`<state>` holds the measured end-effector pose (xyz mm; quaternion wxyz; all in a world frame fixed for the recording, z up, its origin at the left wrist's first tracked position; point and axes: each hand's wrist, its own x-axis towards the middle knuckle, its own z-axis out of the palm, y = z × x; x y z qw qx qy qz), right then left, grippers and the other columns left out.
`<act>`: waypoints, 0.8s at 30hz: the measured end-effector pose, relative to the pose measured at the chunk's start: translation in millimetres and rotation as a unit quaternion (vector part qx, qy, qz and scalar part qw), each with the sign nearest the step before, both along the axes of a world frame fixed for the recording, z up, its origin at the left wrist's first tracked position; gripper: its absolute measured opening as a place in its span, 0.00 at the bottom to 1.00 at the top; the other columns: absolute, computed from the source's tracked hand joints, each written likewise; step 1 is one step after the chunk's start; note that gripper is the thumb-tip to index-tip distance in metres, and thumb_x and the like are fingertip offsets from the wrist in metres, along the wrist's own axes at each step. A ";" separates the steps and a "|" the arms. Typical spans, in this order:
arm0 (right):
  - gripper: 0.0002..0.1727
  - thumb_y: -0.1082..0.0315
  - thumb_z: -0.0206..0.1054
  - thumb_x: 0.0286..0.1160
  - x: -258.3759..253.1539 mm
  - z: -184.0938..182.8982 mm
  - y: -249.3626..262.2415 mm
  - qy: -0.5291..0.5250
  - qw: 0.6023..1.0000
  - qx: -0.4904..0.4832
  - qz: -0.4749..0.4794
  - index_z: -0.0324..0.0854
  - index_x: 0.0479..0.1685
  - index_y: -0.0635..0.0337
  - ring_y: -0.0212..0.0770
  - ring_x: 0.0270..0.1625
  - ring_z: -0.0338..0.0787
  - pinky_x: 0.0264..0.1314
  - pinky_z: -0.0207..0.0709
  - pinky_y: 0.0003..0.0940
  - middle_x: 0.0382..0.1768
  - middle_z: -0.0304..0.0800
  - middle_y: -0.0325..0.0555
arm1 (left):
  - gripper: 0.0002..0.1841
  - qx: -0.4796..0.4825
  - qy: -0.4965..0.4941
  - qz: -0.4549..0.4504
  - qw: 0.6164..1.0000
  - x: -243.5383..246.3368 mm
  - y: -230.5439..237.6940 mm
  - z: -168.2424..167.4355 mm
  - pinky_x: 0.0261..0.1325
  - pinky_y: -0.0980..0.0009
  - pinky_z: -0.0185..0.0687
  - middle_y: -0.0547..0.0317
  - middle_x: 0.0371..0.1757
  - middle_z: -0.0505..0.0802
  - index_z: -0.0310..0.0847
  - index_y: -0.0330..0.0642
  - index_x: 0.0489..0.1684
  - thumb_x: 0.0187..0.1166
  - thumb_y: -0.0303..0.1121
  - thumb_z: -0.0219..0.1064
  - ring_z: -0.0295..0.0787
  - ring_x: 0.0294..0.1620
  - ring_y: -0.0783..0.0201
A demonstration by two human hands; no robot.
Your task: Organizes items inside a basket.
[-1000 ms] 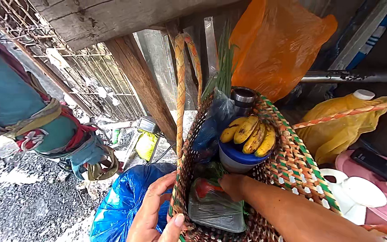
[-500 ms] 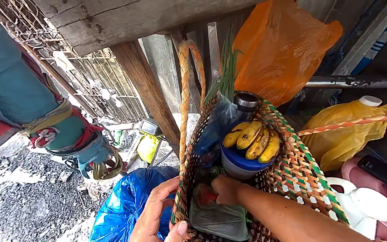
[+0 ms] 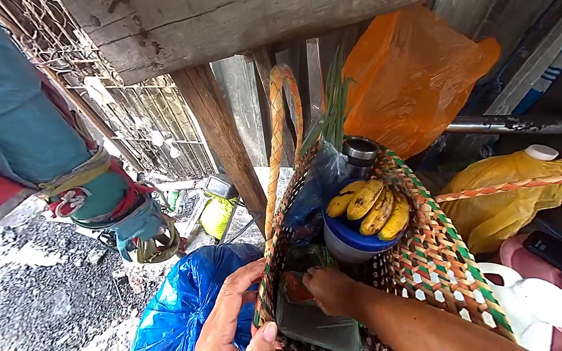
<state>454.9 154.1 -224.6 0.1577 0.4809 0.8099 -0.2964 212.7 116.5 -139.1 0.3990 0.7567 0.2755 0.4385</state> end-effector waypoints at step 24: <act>0.14 0.71 0.63 0.82 6.5 18.1 14.9 -0.053 0.995 -0.076 -0.022 0.82 0.55 0.74 0.71 0.65 0.86 0.63 0.77 0.72 0.58 0.86 0.73 | 0.34 0.038 0.091 0.081 0.992 -1.0 -6.6 16.7 0.72 0.53 0.83 0.31 0.76 0.77 0.64 0.23 0.79 0.80 0.38 0.68 0.78 0.77 0.49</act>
